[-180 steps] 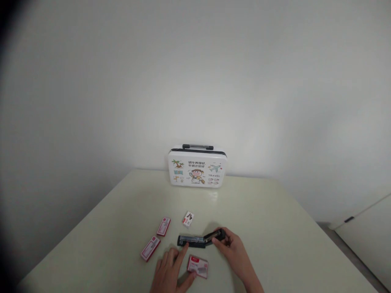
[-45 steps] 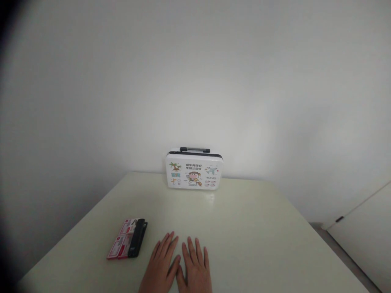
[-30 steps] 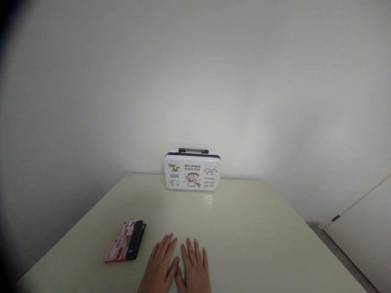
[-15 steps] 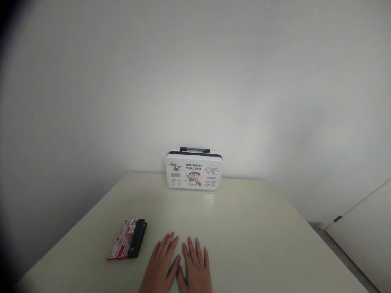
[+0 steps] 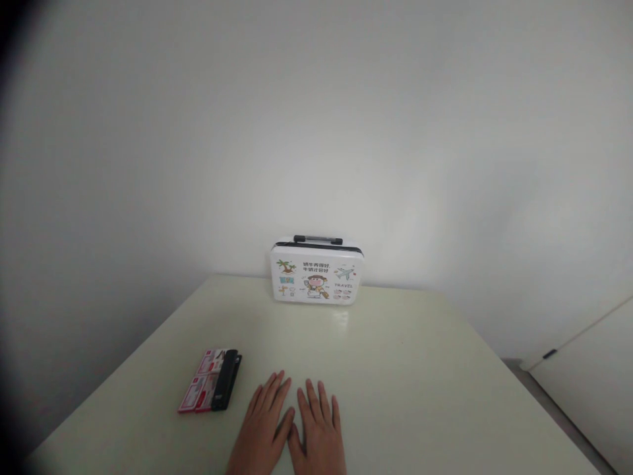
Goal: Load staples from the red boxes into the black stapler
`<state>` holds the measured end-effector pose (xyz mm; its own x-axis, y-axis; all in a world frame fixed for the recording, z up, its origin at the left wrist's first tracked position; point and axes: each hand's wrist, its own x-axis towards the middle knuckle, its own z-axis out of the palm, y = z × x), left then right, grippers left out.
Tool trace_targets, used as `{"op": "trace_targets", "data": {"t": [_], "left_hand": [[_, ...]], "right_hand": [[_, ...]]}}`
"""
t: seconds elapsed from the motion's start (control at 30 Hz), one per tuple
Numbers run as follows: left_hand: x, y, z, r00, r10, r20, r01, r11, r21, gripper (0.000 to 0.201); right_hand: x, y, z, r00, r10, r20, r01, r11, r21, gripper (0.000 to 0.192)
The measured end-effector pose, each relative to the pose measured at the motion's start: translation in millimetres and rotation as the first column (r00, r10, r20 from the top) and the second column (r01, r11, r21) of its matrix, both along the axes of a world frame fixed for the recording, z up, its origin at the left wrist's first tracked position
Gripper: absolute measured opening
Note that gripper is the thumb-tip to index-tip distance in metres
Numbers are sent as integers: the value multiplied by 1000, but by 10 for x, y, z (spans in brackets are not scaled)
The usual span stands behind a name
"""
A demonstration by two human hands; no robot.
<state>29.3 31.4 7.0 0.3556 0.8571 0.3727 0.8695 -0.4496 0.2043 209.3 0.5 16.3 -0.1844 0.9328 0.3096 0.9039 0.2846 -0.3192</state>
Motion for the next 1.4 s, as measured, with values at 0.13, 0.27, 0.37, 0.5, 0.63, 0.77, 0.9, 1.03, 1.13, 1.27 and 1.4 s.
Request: {"op": "trace_targets", "data": {"t": [0.13, 0.27, 0.37, 0.5, 0.63, 0.77, 0.9, 1.03, 1.13, 1.27, 1.4], "left_hand": [[-4, -11, -2, 1000, 3, 0, -3, 1000, -4, 60], [-9, -8, 1, 1000, -5, -12, 5, 1000, 2, 60], [-8, -1, 2, 1000, -6, -17, 7, 1000, 11, 60], [-9, 6, -13, 1000, -13, -23, 14, 1000, 21, 61], [-12, 1, -15, 1000, -7, -13, 8, 1000, 30, 61], [-6, -7, 11, 1000, -7, -21, 7, 1000, 15, 61], [-2, -5, 28, 1000, -1, -24, 2, 1000, 12, 60], [-6, -5, 24, 1000, -2, -27, 3, 1000, 16, 59], [-10, -8, 18, 1000, -4, -26, 4, 1000, 18, 59], [-14, 0, 12, 999, 1, -32, -1, 1000, 26, 58], [-16, 8, 17, 1000, 1, -29, 0, 999, 33, 58]], "right_hand": [[3, -8, 23, 1000, 3, 2, -3, 1000, -7, 59], [-5, -8, 10, 1000, 0, -3, 0, 1000, -4, 58], [-12, -6, -3, 1000, -9, -4, 9, 1000, 2, 59], [-3, 5, -25, 1000, 7, 24, -6, 1000, -10, 60], [14, 11, -43, 999, 20, 45, -19, 1000, -10, 62], [23, 14, -59, 998, 25, 59, -25, 1000, -13, 63], [28, 26, -80, 997, 30, 78, -29, 999, -25, 62], [30, 29, -80, 996, 33, 81, -30, 999, -40, 60], [25, 27, -73, 998, 27, 65, -24, 999, -40, 60], [7, 28, -69, 1000, 11, 15, -11, 1000, -24, 60], [1, 28, -51, 1000, 6, -29, -7, 1000, -30, 61]]}}
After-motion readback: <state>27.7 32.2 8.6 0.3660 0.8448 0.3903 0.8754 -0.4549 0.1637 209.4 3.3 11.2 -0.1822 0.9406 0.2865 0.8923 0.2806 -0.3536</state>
